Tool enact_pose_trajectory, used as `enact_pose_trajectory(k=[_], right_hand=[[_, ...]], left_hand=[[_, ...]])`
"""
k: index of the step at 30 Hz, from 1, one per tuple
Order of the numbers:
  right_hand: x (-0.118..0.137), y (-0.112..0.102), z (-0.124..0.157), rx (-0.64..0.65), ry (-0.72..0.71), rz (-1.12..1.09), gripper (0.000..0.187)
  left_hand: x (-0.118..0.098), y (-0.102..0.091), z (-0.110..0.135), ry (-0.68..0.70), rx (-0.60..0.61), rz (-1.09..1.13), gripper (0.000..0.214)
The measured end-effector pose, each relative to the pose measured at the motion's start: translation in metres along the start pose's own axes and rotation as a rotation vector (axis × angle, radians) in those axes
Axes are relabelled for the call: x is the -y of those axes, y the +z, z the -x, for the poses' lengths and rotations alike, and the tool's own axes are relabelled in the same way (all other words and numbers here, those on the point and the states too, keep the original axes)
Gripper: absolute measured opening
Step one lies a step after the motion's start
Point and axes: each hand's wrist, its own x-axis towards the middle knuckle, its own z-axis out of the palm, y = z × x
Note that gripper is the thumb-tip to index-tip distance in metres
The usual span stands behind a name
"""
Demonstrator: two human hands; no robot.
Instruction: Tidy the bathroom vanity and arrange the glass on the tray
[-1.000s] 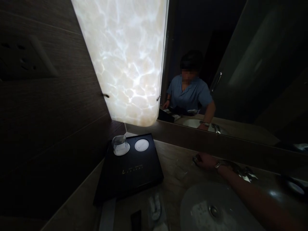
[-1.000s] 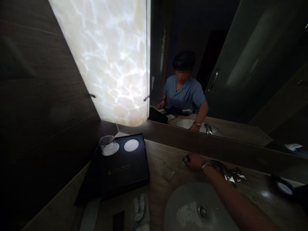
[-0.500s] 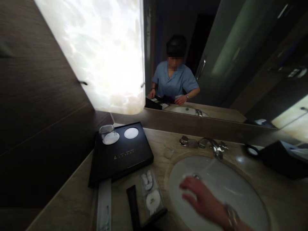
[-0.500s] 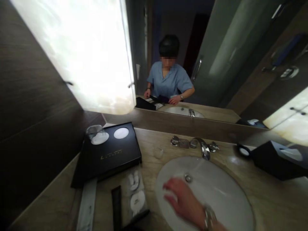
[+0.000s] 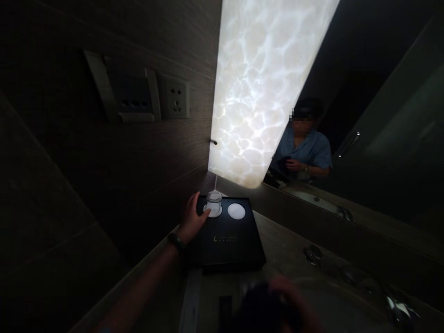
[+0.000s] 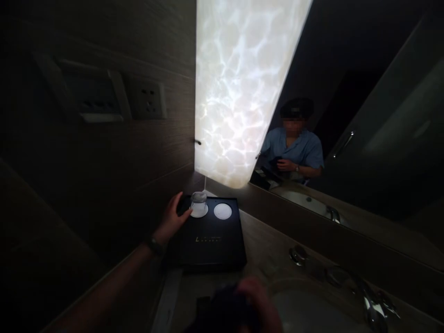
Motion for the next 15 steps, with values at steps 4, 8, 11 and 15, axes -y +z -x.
enact_pose_trajectory(k=[4,8,11,15], right_hand=[[-0.027,0.002,-0.17,-0.255,0.119,0.049,0.049],[-0.045,0.064,-0.289,0.081,0.212,0.336,0.056],[-0.063,0.088,-0.289,0.2,0.155,0.392,0.052],[-0.061,0.069,-0.215,0.357,-0.023,0.369,0.045]], left_hand=[[-0.002,0.033,-0.034,0.051,0.099,-0.034,0.05],[0.01,0.05,-0.046,0.032,0.129,0.023,0.038],[0.021,0.052,-0.044,0.069,0.073,0.045,0.041],[0.024,0.05,-0.041,0.068,0.06,0.059,0.045]])
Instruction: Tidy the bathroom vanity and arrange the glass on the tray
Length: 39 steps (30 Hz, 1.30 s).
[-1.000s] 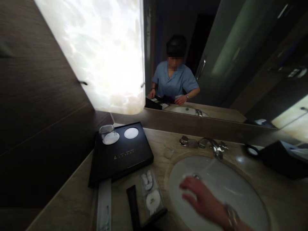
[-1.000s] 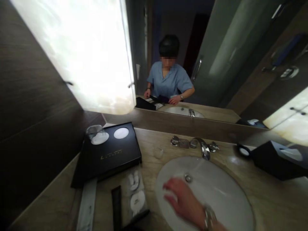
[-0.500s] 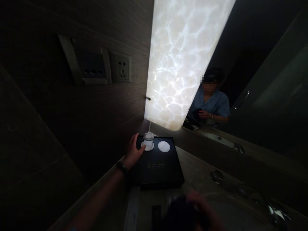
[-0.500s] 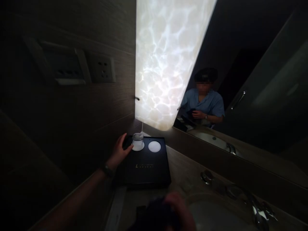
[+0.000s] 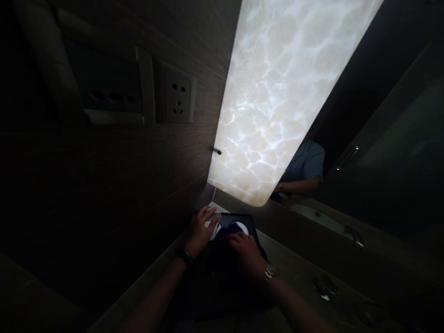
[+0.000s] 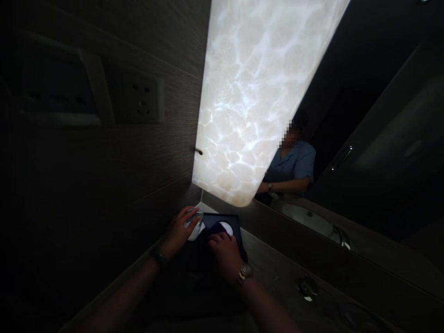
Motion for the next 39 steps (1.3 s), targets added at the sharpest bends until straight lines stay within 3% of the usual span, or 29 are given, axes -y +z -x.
enact_pose_trajectory(k=[3,5,7,10,13,15,17,20,22,24,26,28,30,35,39], right_hand=[[0.038,0.01,0.042,-0.044,-0.106,-0.214,0.04],[0.069,0.025,0.045,-0.106,-0.205,-0.327,0.045],[0.085,0.038,0.037,-0.084,-0.31,-0.287,0.048],[0.058,0.031,0.038,0.038,-0.273,-0.121,0.042],[0.005,0.004,0.064,-0.012,0.05,0.004,0.037],[-0.004,-0.003,0.076,-0.081,0.217,0.06,0.041],[0.02,0.008,0.073,-0.092,0.183,0.086,0.046],[0.08,0.042,0.047,-0.042,-0.1,0.068,0.05],[0.1,0.051,0.032,-0.004,-0.198,0.03,0.048],[0.091,0.038,0.029,0.018,-0.193,-0.09,0.044],[0.062,0.012,0.029,-0.06,-0.083,-0.192,0.041],[0.032,-0.014,0.02,-0.207,0.073,-0.173,0.044],[0.014,-0.029,-0.003,-0.26,0.146,-0.081,0.05],[0.001,-0.028,-0.075,-0.016,0.133,0.1,0.04],[-0.022,-0.047,-0.077,0.035,0.27,0.152,0.036]], left_hand=[[-0.003,-0.001,-0.001,-0.02,0.017,0.003,0.05],[-0.003,-0.003,-0.003,-0.018,0.015,0.025,0.055],[-0.004,-0.005,-0.005,-0.01,0.03,0.04,0.058],[-0.006,-0.009,-0.007,-0.018,0.07,0.002,0.06],[-0.01,-0.008,-0.007,-0.024,0.089,-0.028,0.061],[-0.012,-0.007,-0.007,-0.023,0.086,-0.025,0.061],[-0.012,-0.005,-0.008,-0.023,0.074,-0.026,0.062],[-0.011,-0.004,-0.01,-0.033,0.067,-0.047,0.063],[-0.01,-0.004,-0.012,-0.051,0.07,-0.055,0.062],[-0.009,-0.004,-0.013,-0.063,0.072,-0.054,0.06],[-0.009,-0.004,-0.013,-0.056,0.07,-0.05,0.06],[-0.009,-0.004,-0.012,-0.048,0.069,-0.055,0.06],[-0.009,-0.005,-0.011,-0.041,0.068,-0.061,0.06],[-0.002,-0.007,-0.008,-0.064,0.079,-0.041,0.061],[-0.007,-0.006,-0.009,-0.071,0.09,-0.042,0.064]])
